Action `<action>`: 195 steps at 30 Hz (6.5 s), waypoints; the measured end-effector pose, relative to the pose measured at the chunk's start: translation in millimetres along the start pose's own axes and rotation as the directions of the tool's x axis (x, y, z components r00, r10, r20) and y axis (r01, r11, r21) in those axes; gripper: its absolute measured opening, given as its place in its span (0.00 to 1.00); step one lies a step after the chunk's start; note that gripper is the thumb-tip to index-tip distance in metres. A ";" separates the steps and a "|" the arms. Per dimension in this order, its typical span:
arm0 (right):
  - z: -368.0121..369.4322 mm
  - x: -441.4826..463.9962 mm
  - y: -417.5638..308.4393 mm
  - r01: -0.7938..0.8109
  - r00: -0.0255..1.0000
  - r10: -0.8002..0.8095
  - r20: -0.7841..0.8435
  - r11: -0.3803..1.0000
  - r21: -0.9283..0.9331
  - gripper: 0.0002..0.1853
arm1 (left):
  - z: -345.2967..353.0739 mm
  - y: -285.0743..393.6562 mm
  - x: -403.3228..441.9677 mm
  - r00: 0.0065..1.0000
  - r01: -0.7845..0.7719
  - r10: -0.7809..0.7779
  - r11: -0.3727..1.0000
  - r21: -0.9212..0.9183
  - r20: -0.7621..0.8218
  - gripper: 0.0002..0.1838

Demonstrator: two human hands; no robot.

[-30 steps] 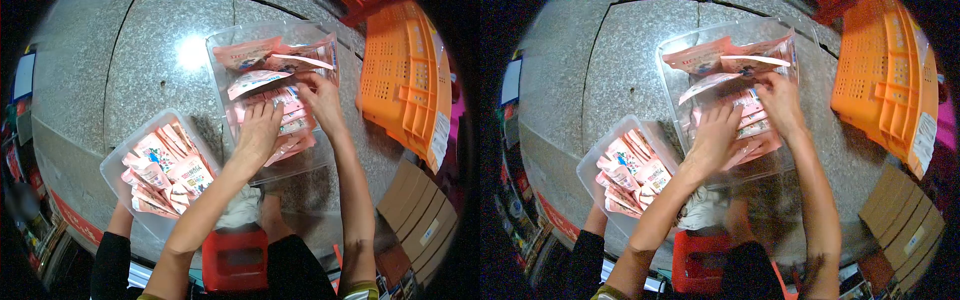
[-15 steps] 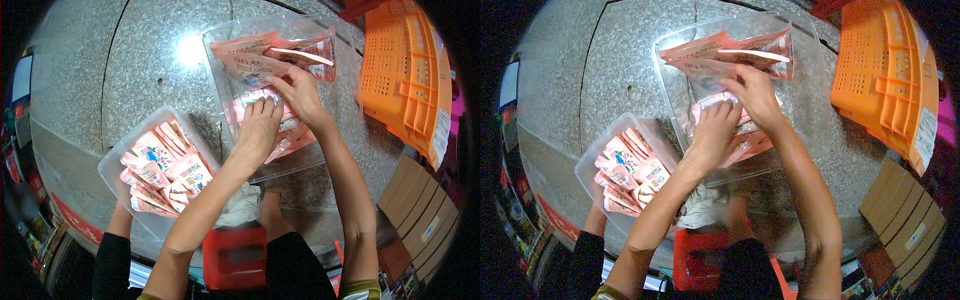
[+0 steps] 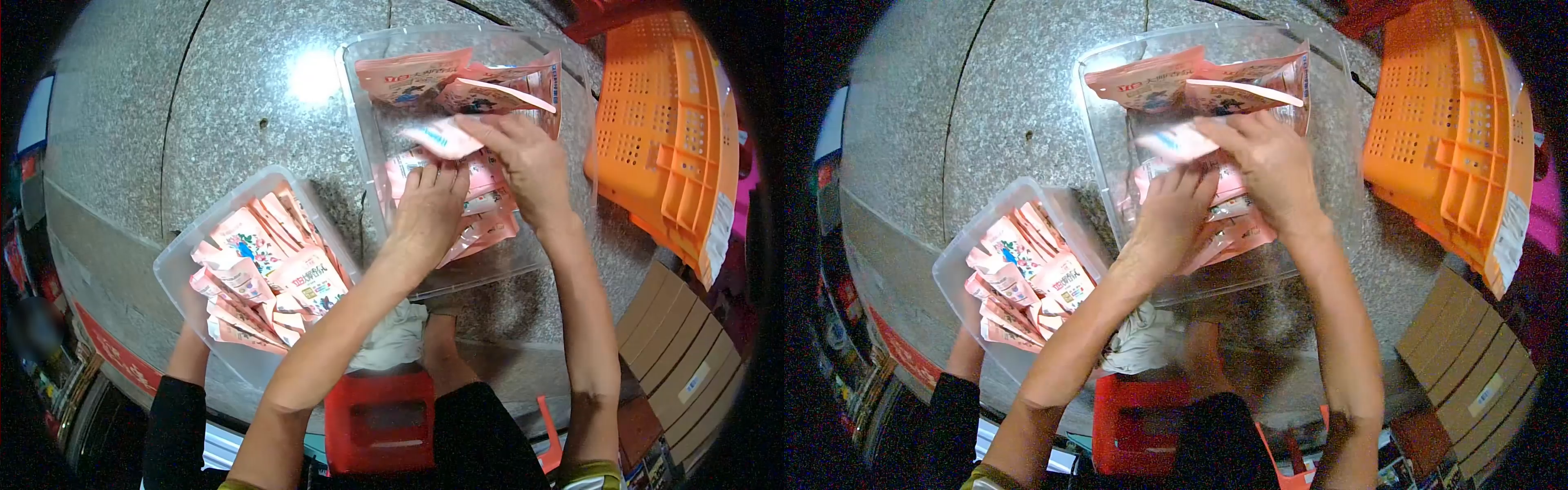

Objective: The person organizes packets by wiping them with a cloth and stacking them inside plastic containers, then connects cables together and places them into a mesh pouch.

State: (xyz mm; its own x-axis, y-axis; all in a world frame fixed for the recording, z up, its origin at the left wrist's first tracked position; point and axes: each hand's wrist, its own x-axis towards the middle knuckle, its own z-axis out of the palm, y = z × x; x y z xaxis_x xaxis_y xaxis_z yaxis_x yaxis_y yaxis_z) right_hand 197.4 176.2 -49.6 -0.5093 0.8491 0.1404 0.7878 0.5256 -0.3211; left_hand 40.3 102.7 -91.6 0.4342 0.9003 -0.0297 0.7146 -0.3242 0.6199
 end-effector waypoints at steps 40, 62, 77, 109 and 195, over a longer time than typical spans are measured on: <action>10.4 7.8 23.2 -0.466 0.748 0.660 0.070 0.447 0.764 0.16 | -14.8 10.9 13.3 0.998 0.057 -0.056 0.997 0.046 -0.017 0.45; 49.9 8.4 26.5 -0.367 0.595 0.518 0.615 -0.505 0.781 0.20 | -3.4 10.0 13.8 0.998 0.054 -0.055 0.998 0.035 0.006 0.42; 32.6 38.5 -5.9 0.031 0.996 -0.038 -0.085 0.996 -0.081 0.19 | -2.3 4.9 13.9 0.996 0.062 -0.063 0.998 -0.020 -0.068 0.30; 37.6 21.4 13.7 -0.515 0.770 0.637 0.024 0.599 0.613 0.13 | -42.9 -17.3 39.3 0.985 0.078 -0.094 0.990 0.114 0.143 0.46; 16.4 67.2 -3.6 -0.063 0.994 0.026 0.110 0.934 0.352 0.13 | -18.5 -48.9 55.5 0.959 0.077 -0.139 0.966 0.245 0.248 0.27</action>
State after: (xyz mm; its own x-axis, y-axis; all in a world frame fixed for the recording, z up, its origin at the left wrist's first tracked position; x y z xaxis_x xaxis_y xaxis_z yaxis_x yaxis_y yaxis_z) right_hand 154.7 230.5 -54.4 -0.5239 0.8513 0.0283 0.6456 0.4186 -0.6387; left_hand 19.3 173.8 -109.1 0.4526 0.8365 -0.3089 0.8584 -0.3151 0.4047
